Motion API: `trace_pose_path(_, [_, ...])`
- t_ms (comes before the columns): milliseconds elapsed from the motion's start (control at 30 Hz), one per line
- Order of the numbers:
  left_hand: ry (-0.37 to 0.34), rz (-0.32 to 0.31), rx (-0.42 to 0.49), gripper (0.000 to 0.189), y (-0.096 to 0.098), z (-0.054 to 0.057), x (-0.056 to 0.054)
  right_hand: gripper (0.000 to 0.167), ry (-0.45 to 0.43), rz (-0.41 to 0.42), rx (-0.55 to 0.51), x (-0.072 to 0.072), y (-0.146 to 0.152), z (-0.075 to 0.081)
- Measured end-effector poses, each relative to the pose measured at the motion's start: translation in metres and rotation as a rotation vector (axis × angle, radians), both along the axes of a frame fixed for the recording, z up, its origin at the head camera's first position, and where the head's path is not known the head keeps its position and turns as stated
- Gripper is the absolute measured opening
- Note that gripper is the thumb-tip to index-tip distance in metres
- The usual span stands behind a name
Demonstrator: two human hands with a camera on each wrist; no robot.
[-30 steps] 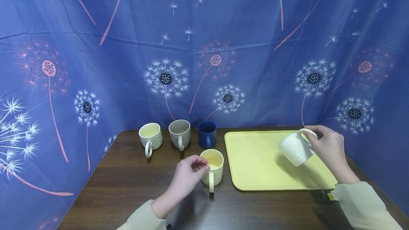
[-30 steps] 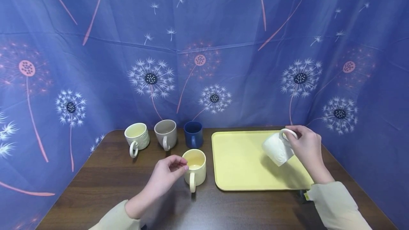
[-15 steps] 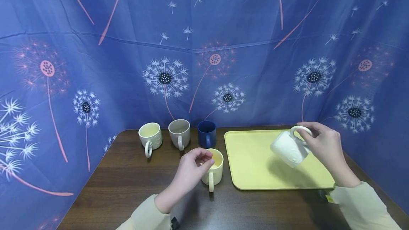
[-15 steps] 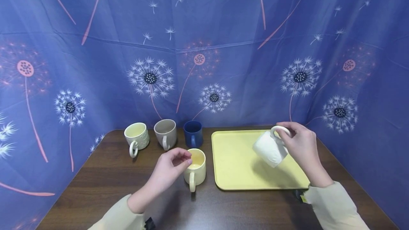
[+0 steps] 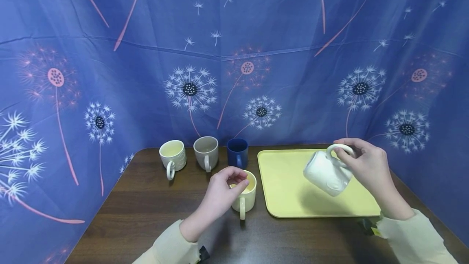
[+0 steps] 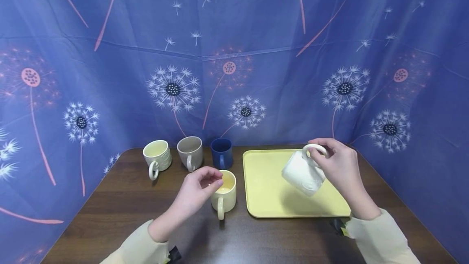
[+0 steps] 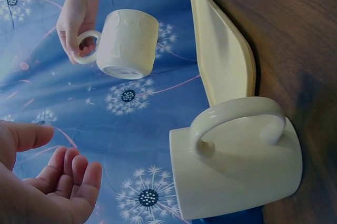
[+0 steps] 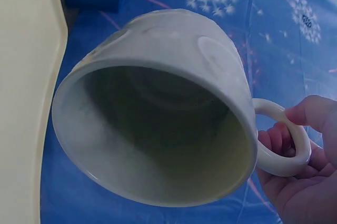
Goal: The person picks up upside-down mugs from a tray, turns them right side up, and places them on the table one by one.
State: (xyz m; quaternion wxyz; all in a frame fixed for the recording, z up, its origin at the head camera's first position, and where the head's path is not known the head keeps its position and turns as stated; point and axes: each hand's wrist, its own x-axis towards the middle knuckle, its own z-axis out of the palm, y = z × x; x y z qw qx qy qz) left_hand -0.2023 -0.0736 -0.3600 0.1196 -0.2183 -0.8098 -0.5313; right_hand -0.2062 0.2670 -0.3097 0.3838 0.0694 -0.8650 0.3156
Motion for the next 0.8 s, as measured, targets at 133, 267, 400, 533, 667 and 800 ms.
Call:
trace_pose_path(133, [0.020,-0.003,-0.007,0.012,0.001,0.004,0.000,0.012,-0.009,0.044,-0.016,0.005,-0.008,0.005])
trace_pose_path(267, [0.019,-0.012,-0.003,0.014,0.003,0.010,0.000,0.011,-0.020,0.076,-0.032,0.010,-0.017,0.009])
trace_pose_path(400, [0.021,-0.048,0.005,0.020,0.006,0.017,0.000,0.012,-0.021,0.116,-0.043,0.014,-0.026,0.012])
trace_pose_path(533, [0.029,-0.095,0.016,0.024,0.009,0.020,-0.002,0.015,-0.026,0.161,-0.053,0.017,-0.034,0.014])
trace_pose_path(667, [0.024,-0.117,0.035,0.027,0.013,0.023,-0.003,0.017,-0.034,0.204,-0.063,0.020,-0.043,0.015])
trace_pose_path(800, [0.024,-0.133,0.055,0.029,0.017,0.027,-0.002,0.018,-0.024,0.243,-0.060,0.023,-0.050,0.016])
